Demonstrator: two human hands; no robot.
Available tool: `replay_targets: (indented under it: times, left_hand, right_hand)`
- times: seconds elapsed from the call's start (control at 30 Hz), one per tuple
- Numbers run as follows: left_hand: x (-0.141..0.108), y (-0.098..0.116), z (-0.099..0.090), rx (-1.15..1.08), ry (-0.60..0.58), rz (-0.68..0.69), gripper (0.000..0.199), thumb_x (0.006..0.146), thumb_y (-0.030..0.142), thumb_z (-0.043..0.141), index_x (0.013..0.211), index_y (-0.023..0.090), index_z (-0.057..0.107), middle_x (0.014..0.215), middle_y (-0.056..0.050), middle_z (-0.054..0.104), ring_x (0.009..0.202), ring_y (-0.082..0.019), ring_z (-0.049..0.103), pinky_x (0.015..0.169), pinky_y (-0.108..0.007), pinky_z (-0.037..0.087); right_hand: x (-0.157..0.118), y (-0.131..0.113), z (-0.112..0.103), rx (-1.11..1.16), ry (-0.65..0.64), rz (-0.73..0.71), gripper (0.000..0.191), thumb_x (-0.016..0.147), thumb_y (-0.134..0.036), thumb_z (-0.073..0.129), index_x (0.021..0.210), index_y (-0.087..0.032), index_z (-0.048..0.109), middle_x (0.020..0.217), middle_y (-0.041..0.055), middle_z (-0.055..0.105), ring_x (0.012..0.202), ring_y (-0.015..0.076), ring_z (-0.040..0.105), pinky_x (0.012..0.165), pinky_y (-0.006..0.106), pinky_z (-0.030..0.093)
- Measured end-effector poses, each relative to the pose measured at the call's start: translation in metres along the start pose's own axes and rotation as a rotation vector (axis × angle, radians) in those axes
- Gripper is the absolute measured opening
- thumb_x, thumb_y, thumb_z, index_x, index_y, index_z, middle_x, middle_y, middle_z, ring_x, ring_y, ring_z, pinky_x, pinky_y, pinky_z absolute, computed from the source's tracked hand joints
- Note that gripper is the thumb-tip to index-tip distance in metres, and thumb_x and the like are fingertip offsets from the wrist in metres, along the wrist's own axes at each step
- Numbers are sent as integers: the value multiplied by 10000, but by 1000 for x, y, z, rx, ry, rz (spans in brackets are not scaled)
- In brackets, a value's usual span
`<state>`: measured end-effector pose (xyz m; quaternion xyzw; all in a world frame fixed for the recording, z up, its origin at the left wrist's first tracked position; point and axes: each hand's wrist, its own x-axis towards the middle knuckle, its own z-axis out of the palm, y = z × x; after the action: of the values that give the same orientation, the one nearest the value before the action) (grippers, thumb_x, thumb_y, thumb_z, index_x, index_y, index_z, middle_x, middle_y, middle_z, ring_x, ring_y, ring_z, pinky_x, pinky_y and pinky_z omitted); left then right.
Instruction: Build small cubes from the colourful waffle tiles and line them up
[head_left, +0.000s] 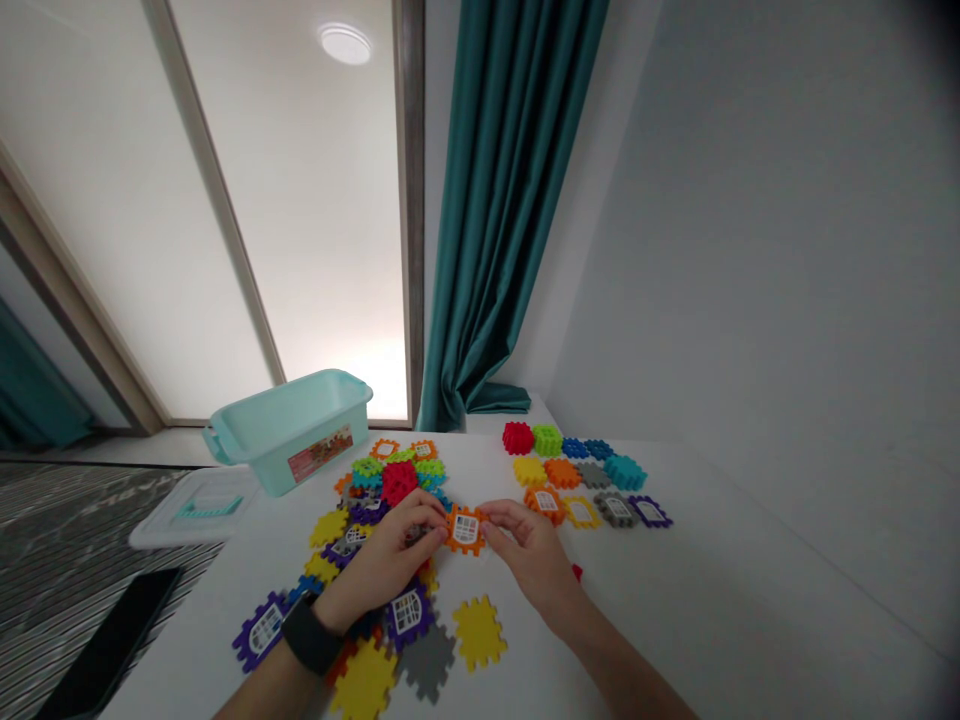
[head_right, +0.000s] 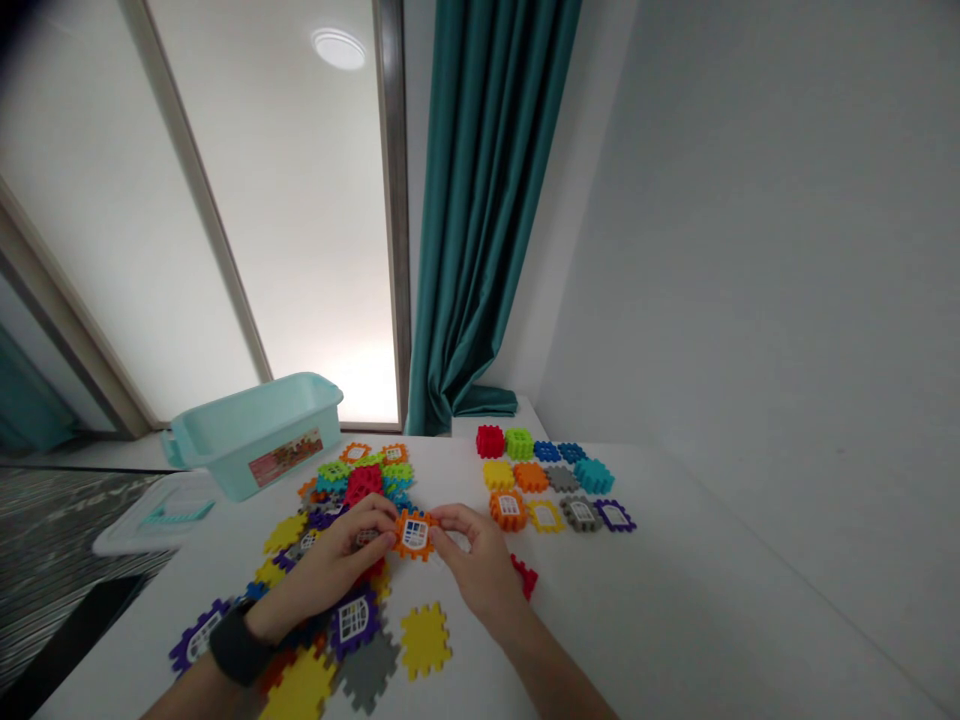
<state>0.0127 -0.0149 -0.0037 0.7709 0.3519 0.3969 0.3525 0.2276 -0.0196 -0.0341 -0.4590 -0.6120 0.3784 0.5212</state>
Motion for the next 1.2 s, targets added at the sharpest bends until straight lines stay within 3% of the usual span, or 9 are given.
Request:
replay_targets:
  times: [0.17, 0.3, 0.47, 0.67, 0.8, 1.0, 1.2]
  left_hand:
    - [-1, -2, -1, 71, -18, 9, 224, 979, 387, 553, 918, 208, 673, 1047, -66, 627, 972, -220, 628, 896, -375, 511]
    - [-1, -4, -2, 83, -12, 13, 203, 950, 384, 585, 953, 202, 675, 1061, -73, 617, 995, -230, 624, 912, -385, 505]
    - [-3, -1, -4, 95, -26, 41, 118, 915, 298, 626, 992, 211, 648, 1108, -73, 615, 1055, -227, 615, 967, -384, 498]
    - [-4, -9, -7, 395, 63, 131, 328, 783, 276, 797, 1073, 225, 654, 1176, -94, 602, 1096, -281, 598, 964, -442, 508]
    - [-5, -17, -9, 585, 135, 214, 427, 777, 364, 834, 1152, 248, 667, 1222, -114, 606, 1110, -317, 594, 952, -490, 513]
    - [-7, -20, -8, 635, 157, 294, 419, 817, 393, 803, 1179, 235, 663, 1212, -124, 613, 1096, -317, 598, 939, -490, 525]
    - [-6, -16, -2, 615, 166, 256, 422, 818, 359, 793, 1195, 243, 644, 1216, -115, 618, 1120, -316, 598, 964, -485, 519]
  right_hand:
    - [-6, -4, 0, -288, 62, -279, 140, 937, -309, 608, 929, -233, 725, 924, 63, 762, 894, 241, 711, 821, 402, 568]
    - [-9, -11, 0, -406, 31, -582, 142, 984, -202, 551, 984, -254, 683, 955, 42, 758, 924, 213, 699, 919, 427, 531]
    - [-8, -12, -7, -544, -57, -743, 220, 994, -113, 518, 1092, -268, 640, 1046, 30, 754, 1038, 199, 687, 1069, 478, 464]
    - [-7, -8, -7, -664, -59, -704, 198, 960, -115, 509, 1038, -260, 620, 1239, 79, 679, 1178, 244, 624, 1041, 505, 507]
    - [-8, -7, -6, -690, -66, -635, 270, 896, -149, 592, 1138, -266, 608, 1289, 102, 638, 1200, 277, 605, 1004, 503, 540]
    - [-7, -7, -7, -674, -86, -631, 269, 894, -155, 618, 1138, -264, 596, 1208, 90, 658, 1137, 275, 619, 986, 499, 539]
    - [-5, -11, -9, -686, -88, -640, 307, 902, -160, 619, 1189, -265, 600, 1154, 85, 673, 1092, 273, 627, 975, 498, 533]
